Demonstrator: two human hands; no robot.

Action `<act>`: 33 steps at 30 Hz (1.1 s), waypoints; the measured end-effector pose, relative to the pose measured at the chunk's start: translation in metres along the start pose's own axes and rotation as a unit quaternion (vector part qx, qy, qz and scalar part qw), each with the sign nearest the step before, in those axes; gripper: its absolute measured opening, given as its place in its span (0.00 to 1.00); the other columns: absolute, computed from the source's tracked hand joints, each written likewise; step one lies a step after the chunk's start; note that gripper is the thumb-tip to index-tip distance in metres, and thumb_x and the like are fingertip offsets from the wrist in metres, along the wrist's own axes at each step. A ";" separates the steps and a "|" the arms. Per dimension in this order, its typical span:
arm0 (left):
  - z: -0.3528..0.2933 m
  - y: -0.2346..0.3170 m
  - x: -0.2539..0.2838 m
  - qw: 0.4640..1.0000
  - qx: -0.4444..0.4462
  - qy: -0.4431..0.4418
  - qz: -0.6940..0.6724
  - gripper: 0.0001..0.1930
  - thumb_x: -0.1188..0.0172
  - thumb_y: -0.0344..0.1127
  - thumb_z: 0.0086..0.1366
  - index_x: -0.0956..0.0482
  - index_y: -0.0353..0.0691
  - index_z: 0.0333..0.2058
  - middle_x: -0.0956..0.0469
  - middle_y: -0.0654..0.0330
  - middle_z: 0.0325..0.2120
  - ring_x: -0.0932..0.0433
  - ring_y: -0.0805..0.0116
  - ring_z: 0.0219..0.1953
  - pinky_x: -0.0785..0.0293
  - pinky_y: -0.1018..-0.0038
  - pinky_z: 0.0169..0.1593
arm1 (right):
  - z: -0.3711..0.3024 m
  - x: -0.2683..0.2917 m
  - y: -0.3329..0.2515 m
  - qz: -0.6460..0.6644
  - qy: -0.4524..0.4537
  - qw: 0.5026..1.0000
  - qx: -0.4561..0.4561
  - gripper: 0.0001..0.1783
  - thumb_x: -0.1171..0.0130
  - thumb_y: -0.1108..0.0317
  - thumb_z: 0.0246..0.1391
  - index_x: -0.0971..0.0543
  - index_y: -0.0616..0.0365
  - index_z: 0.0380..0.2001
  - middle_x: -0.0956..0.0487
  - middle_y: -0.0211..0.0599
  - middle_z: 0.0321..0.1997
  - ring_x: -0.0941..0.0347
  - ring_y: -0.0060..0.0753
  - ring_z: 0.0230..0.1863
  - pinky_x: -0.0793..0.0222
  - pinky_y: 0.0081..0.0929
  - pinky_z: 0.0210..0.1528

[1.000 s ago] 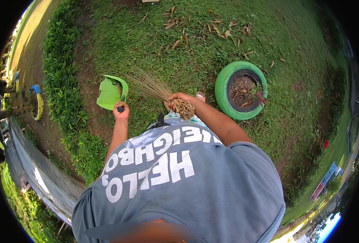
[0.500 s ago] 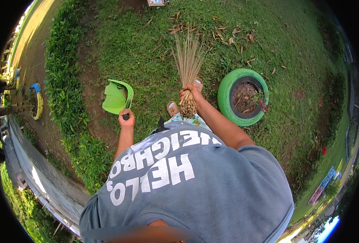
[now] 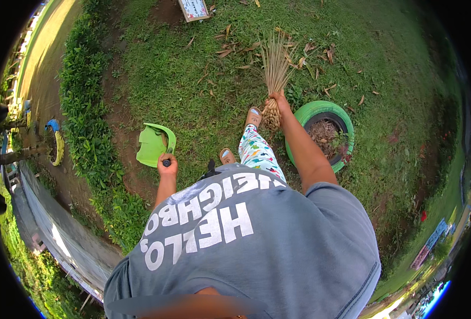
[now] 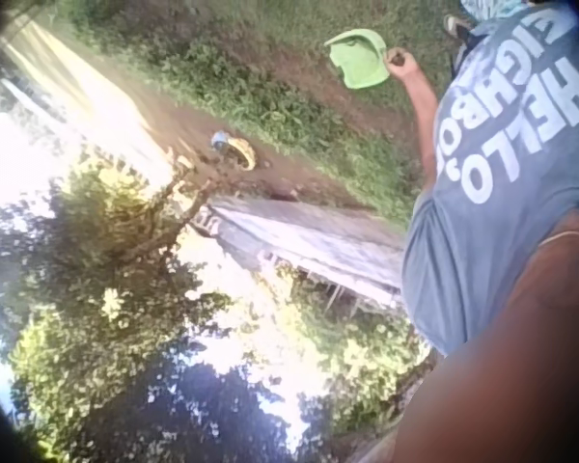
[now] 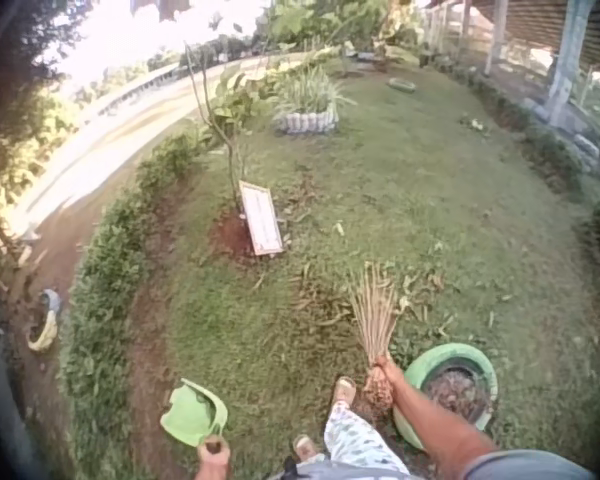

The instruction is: The person sweeps dry leaves and debris on a grassy yard using a traditional broom and a green dustpan. They gather the debris into piles and sweep it into the dustpan, moving across different areas of the yard.

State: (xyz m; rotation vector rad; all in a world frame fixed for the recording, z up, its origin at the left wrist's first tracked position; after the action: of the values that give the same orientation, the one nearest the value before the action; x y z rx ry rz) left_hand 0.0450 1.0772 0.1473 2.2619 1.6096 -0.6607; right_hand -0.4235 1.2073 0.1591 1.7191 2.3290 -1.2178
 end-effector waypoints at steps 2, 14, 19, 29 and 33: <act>0.013 -0.016 -0.020 0.999 -0.022 -0.015 0.029 0.05 0.51 0.23 0.56 0.37 0.37 0.24 0.39 0.67 0.12 0.36 0.76 0.13 0.33 0.82 0.19 | -0.020 0.000 -0.021 0.012 0.001 1.000 -0.001 0.16 0.49 0.69 0.50 0.39 0.45 0.42 0.30 0.36 0.22 0.32 0.25 0.18 0.31 0.27 0.18; 0.071 -0.098 -0.129 0.999 0.005 -0.012 0.033 0.03 0.52 0.23 0.57 0.36 0.35 0.26 0.40 0.67 0.11 0.36 0.75 0.13 0.35 0.80 0.19 | 0.050 0.019 -0.052 -0.032 0.000 0.995 -0.095 0.10 0.51 0.68 0.50 0.38 0.50 0.36 0.29 0.39 0.19 0.31 0.32 0.16 0.29 0.31 0.16; 0.089 -0.094 -0.167 0.997 0.048 -0.058 0.022 0.09 0.52 0.22 0.56 0.41 0.40 0.21 0.40 0.68 0.11 0.37 0.75 0.13 0.35 0.80 0.20 | 0.076 0.033 -0.111 0.074 0.060 0.995 0.025 0.12 0.50 0.70 0.49 0.40 0.51 0.35 0.31 0.37 0.18 0.31 0.29 0.16 0.31 0.28 0.14; 0.150 -0.020 -0.212 0.996 -0.002 -0.007 0.094 0.03 0.55 0.25 0.60 0.38 0.37 0.26 0.39 0.66 0.12 0.36 0.75 0.12 0.33 0.81 0.18 | -0.020 -0.184 0.021 0.349 -0.073 0.886 -0.296 0.09 0.50 0.68 0.49 0.39 0.57 0.29 0.32 0.34 0.21 0.34 0.26 0.19 0.33 0.27 0.21; 0.165 0.023 -0.228 0.995 0.023 -0.014 0.095 0.03 0.55 0.26 0.60 0.37 0.36 0.27 0.38 0.66 0.11 0.36 0.75 0.12 0.34 0.82 0.18 | 0.003 -0.257 0.112 0.367 -0.098 0.817 -0.433 0.09 0.51 0.67 0.49 0.36 0.60 0.22 0.33 0.30 0.16 0.37 0.26 0.16 0.34 0.24 0.24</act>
State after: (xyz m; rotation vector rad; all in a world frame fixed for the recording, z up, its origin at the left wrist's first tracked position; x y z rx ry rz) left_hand -0.0281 0.8056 0.1236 2.3895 1.3578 -0.6824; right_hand -0.2311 1.0084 0.2017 1.6831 1.4152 -0.1218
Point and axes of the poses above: each hand's wrist, its own z-axis towards the middle knuckle, its own x-axis out of the back of the hand, y = z × x, the point moved 6 cm from there along z, towards the middle knuckle
